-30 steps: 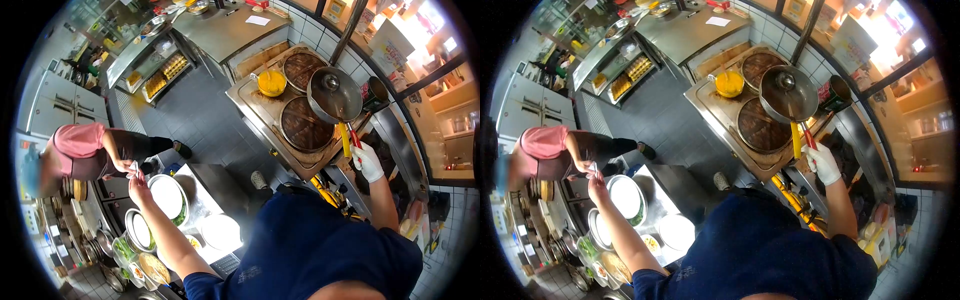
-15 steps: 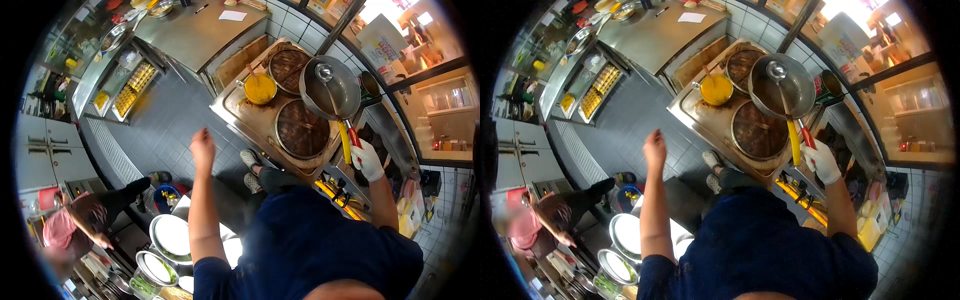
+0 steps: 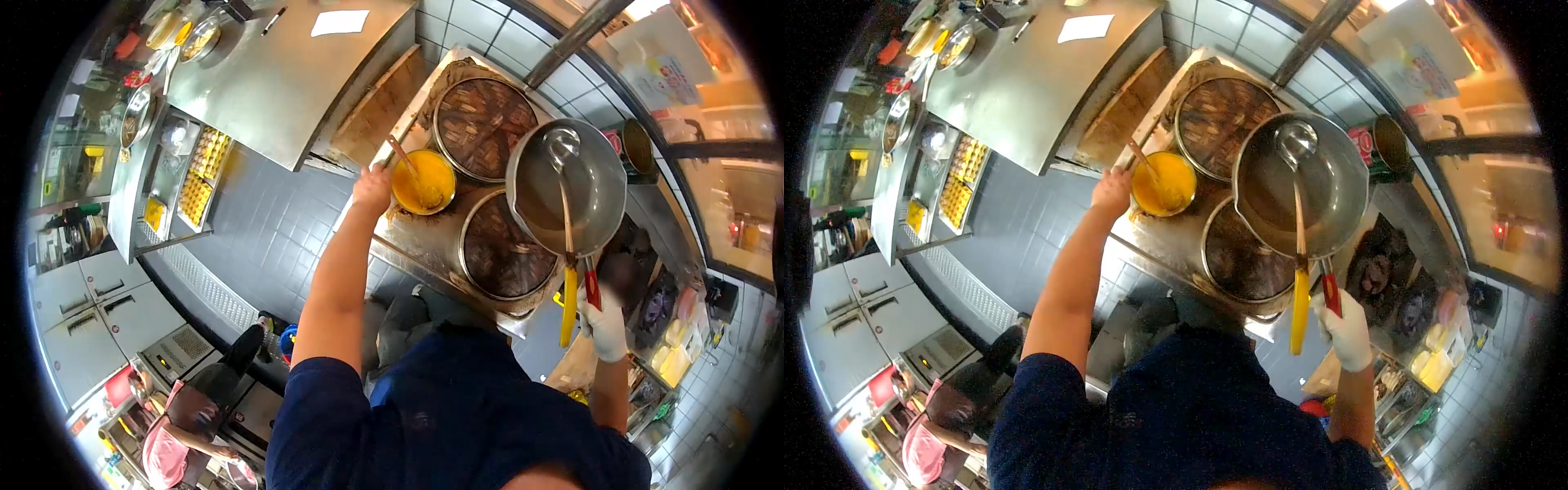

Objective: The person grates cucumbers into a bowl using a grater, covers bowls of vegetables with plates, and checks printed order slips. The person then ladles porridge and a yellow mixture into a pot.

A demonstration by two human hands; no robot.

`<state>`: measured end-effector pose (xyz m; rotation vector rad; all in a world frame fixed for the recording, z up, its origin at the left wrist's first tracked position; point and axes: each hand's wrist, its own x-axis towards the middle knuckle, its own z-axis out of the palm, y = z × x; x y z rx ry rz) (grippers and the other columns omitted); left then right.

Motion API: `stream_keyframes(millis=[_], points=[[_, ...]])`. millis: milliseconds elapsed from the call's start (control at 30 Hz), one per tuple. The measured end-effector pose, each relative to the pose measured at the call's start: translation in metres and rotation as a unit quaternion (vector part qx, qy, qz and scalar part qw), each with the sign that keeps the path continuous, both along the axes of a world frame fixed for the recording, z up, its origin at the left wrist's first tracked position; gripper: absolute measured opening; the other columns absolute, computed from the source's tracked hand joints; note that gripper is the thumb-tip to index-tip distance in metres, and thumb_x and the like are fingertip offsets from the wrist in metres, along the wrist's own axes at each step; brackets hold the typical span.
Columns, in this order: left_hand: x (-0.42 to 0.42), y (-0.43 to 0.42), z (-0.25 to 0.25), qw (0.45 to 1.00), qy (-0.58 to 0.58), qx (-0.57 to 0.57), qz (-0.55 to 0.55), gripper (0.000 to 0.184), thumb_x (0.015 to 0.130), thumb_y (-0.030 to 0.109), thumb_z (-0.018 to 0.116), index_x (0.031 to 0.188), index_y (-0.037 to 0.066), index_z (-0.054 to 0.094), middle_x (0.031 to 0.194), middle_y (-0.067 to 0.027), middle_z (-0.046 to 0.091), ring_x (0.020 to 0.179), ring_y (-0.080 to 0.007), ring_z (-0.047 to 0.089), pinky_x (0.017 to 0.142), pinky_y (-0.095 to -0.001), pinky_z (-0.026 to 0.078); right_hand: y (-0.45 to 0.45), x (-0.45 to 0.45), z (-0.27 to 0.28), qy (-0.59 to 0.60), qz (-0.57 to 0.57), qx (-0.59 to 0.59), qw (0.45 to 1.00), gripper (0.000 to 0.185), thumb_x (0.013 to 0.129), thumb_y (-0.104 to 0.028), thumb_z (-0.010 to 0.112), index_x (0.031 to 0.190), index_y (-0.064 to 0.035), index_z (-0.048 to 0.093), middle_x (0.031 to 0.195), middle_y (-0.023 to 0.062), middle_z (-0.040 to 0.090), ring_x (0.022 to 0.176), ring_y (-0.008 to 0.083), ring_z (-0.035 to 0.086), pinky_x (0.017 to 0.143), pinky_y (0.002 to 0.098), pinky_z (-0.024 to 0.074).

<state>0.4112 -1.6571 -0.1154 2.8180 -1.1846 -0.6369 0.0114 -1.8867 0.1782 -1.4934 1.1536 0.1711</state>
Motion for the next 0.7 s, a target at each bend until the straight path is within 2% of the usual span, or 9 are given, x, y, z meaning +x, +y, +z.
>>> stream_keyframes(millis=[67,133,200,267,333,433,533,667,700], points=[[0.014,0.001,-0.026,0.996,0.058,0.066,0.032,0.026,0.094,0.013,0.054,0.116,0.006,0.065,0.124,-0.0154,0.066,0.112,-0.0355,0.066,0.087,-0.0459,0.058,0.001,0.01,0.0,0.003,-0.033,0.01,0.999,0.008,0.091,-0.01,0.063,0.096,-0.0042,0.061,0.064,-0.0031,0.052,0.05,0.0058,0.046,0.046,0.0229,0.0367],[0.02,0.009,-0.029,0.987,0.112,0.117,-0.01,0.026,0.094,0.019,0.055,0.113,0.008,0.069,0.119,-0.016,0.071,0.102,-0.0343,0.071,0.086,-0.0469,0.058,-0.003,0.006,-0.015,-0.012,-0.036,-0.005,0.999,0.007,0.092,-0.011,0.064,0.095,-0.0048,0.061,0.065,-0.0037,0.052,0.05,0.0051,0.045,0.046,0.0222,0.0362],[0.012,0.024,-0.034,0.992,0.079,0.094,-0.043,0.029,0.092,0.027,0.057,0.108,0.009,0.073,0.113,-0.0164,0.073,0.099,-0.0326,0.073,0.085,-0.0456,0.058,0.001,0.019,-0.01,-0.025,-0.054,0.005,0.998,0.006,0.092,-0.01,0.063,0.093,-0.0052,0.06,0.065,-0.0043,0.052,0.05,0.0047,0.045,0.046,0.0214,0.0355],[0.004,0.033,-0.009,0.986,0.134,0.052,-0.08,0.031,0.091,0.033,0.059,0.102,0.007,0.073,0.102,-0.0173,0.075,0.096,-0.0333,0.073,0.083,-0.0454,0.059,0.0,0.027,-0.013,-0.003,-0.048,-0.003,0.999,0.005,0.093,-0.009,0.062,0.095,-0.0051,0.06,0.065,-0.0044,0.051,0.048,0.0044,0.044,0.044,0.0217,0.035],[-0.013,0.043,-0.017,0.987,0.155,-0.002,-0.037,0.032,0.09,0.034,0.06,0.098,0.006,0.073,0.097,-0.0182,0.075,0.095,-0.035,0.072,0.082,-0.0456,0.059,0.002,0.038,-0.01,-0.038,-0.079,0.025,0.996,0.005,0.093,-0.009,0.061,0.095,-0.0053,0.059,0.064,-0.0038,0.051,0.047,0.0045,0.044,0.043,0.022,0.0346],[-0.035,0.051,0.0,0.987,0.153,-0.041,0.017,0.029,0.089,0.03,0.059,0.092,0.004,0.071,0.095,-0.0186,0.074,0.09,-0.0376,0.071,0.081,-0.0488,0.057,0.002,0.048,-0.008,-0.007,-0.06,0.021,0.998,0.003,0.094,-0.009,0.059,0.095,-0.0058,0.059,0.064,-0.003,0.052,0.046,0.0047,0.044,0.042,0.0215,0.034],[-0.049,0.061,0.003,0.98,0.167,-0.09,0.054,0.027,0.088,0.028,0.06,0.093,0.004,0.07,0.092,-0.0192,0.073,0.087,-0.0386,0.071,0.08,-0.0496,0.057,0.009,0.054,-0.007,-0.033,-0.069,0.016,0.997,0.008,0.097,-0.013,0.063,0.096,-0.0064,0.059,0.065,-0.0024,0.052,0.044,0.0051,0.043,0.041,0.0213,0.0331],[-0.041,0.081,0.036,0.971,0.153,-0.138,0.122,0.021,0.085,0.023,0.062,0.092,0.004,0.069,0.089,-0.0231,0.071,0.086,-0.0411,0.07,0.078,-0.0522,0.055,0.024,0.063,-0.007,-0.065,-0.061,0.014,0.996,0.01,0.097,-0.015,0.065,0.099,-0.006,0.06,0.064,-0.0022,0.053,0.043,0.0057,0.043,0.041,0.0217,0.0328],[-0.034,0.09,0.048,0.963,0.139,-0.182,0.142,0.021,0.085,0.021,0.062,0.091,0.003,0.068,0.088,-0.024,0.07,0.085,-0.0435,0.068,0.078,-0.0535,0.054,0.034,0.073,0.001,-0.073,-0.07,0.028,0.995,0.008,0.097,-0.014,0.064,0.098,-0.0059,0.061,0.062,-0.0026,0.052,0.043,0.0057,0.042,0.041,0.0218,0.032]])
